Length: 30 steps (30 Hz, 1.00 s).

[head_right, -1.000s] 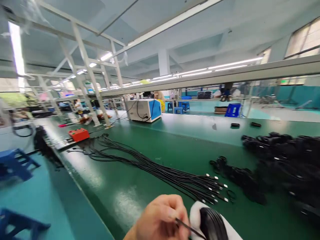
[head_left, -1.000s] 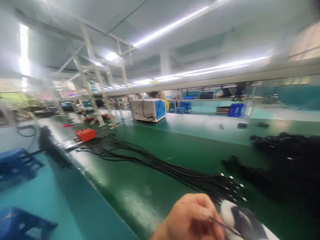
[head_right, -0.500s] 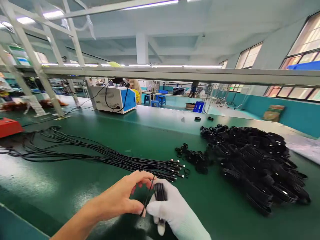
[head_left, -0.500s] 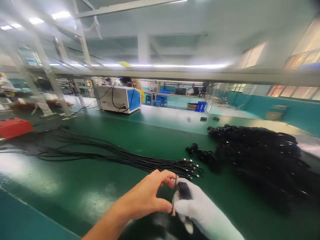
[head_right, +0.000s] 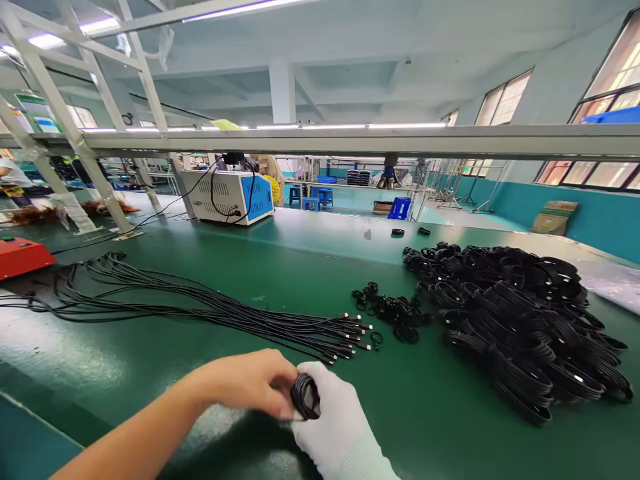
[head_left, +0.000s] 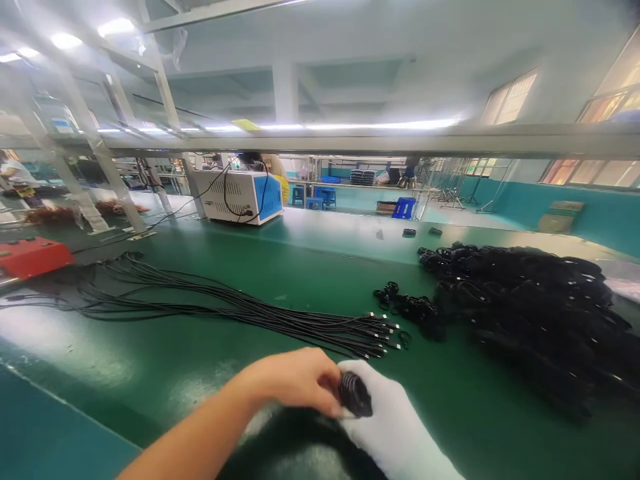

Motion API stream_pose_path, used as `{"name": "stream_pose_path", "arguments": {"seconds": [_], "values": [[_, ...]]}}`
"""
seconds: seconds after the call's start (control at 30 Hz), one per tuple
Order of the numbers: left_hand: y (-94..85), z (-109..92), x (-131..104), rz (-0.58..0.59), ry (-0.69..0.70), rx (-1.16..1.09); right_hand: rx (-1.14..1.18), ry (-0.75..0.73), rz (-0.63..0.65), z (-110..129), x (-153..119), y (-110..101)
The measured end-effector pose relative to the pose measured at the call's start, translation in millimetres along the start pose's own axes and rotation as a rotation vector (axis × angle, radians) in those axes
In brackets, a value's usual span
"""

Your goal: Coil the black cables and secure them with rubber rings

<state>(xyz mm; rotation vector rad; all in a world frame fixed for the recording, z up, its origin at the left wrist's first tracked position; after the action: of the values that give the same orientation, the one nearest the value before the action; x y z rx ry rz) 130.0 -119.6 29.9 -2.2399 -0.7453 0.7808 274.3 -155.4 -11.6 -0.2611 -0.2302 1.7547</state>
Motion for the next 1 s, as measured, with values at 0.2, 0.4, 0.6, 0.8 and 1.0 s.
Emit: {"name": "stream_pose_path", "arguments": {"seconds": [0.2, 0.4, 0.6, 0.8, 1.0], "values": [[10.9, 4.1, -1.5, -0.125, 0.013, -0.118, 0.631, 0.019, 0.360, 16.0, -12.8, -17.3], [17.6, -1.1, -21.2, -0.150, 0.008, -0.625, 0.951, -0.045, 0.552, 1.2, -14.8, -19.2], [20.6, -11.1, -12.5, -0.310, 0.030, -0.934, 0.987, -0.086, 0.650, -6.6, -11.1, -8.7], [28.7, -15.0, 2.8, -0.396, 0.053, -1.053, 1.011, -0.071, 0.604, -5.8, -9.4, -7.6], [6.2, -22.9, -16.2, -0.778, 0.067, -0.461, 0.990, -0.065, 0.510, -2.0, -7.5, -11.8]]}}
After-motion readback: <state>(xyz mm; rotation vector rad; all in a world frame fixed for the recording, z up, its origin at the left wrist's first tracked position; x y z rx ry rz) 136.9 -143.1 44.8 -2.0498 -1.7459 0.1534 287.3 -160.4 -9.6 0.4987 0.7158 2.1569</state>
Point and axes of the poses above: each hand's wrist, its own x-axis towards the middle knuckle, its own y-axis out of the palm, z = x × y, the point moved 2 cm from there along x, towards the middle knuckle, and after that the axes turned 8 degrees about x, right-handed, at the moved point
